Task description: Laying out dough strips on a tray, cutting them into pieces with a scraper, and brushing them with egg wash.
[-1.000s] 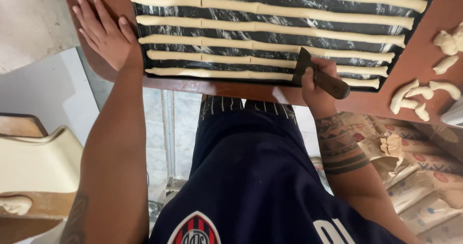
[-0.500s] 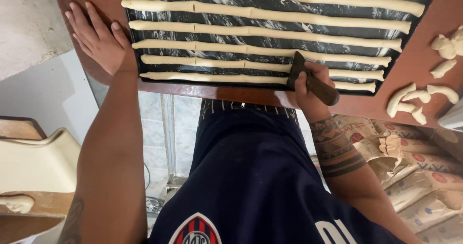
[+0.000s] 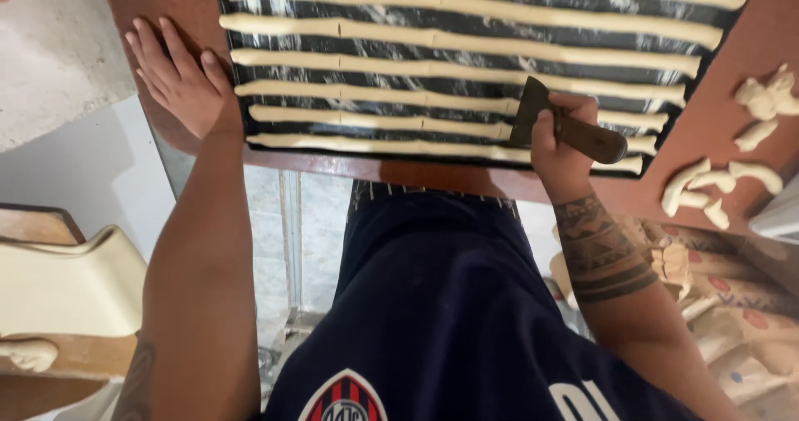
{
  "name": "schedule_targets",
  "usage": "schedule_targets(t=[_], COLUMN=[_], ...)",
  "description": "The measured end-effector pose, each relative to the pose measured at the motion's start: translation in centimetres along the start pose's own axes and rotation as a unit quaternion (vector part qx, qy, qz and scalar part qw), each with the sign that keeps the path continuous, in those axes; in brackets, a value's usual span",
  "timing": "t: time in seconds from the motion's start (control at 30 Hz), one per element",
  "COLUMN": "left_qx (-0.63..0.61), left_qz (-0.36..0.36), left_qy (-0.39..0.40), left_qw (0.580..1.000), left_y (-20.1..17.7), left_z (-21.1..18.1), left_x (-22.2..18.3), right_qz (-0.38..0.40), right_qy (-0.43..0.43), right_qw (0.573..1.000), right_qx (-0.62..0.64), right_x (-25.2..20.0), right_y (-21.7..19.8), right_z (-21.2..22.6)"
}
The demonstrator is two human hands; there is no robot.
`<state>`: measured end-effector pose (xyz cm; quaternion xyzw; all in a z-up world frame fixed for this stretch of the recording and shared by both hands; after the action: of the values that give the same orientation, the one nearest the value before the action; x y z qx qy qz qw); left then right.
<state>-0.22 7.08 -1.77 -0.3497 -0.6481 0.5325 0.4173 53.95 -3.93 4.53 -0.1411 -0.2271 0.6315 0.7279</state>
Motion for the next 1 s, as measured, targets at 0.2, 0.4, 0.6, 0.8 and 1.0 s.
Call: schedule_targets(t=[0.2, 0.4, 0.6, 0.8, 1.0], left_qx=[-0.009, -0.001, -0.018, -0.01, -0.021], left_qz=[0.006, 0.017, 0.019, 0.011, 0.036], left_qy=[0.001, -0.006, -0.004, 0.002, -0.01], left_qw=[1.0, 1.0, 1.0, 1.0, 0.999], left_y=[-0.4, -0.9, -1.0, -1.4, -1.0], left_z=[-0.3, -0.6, -1.0, -1.2, -0.9], left_x=[0.1, 0.2, 0.3, 0.1, 0.2], right_qz=[0.005, 0.039, 0.046, -0.033, -0.016], right_qy=[0.018, 0.01, 0.077, -0.021, -0.054], right_qw=[1.0, 0.999, 0.995, 0.999, 0.998], right_qx=[-0.008, -0.003, -0.05, -0.002, 0.003], right_x=[2.8, 4.0, 6.5, 10.0, 11.4], right_y=[0.9, 2.5, 1.2, -0.1, 1.2], right_z=[-1.1, -1.8, -2.5, -0.3, -1.7])
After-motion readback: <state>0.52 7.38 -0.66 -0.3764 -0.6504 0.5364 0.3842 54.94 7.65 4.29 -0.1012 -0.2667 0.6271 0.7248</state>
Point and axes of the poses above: each hand's wrist, its own x-axis towards the middle knuckle, its own y-axis out of the palm, z = x × y, the point moved 10 cm from there along x, towards the middle knuckle, and after that the axes turned 12 degrees about -y, right-handed, at the moved point
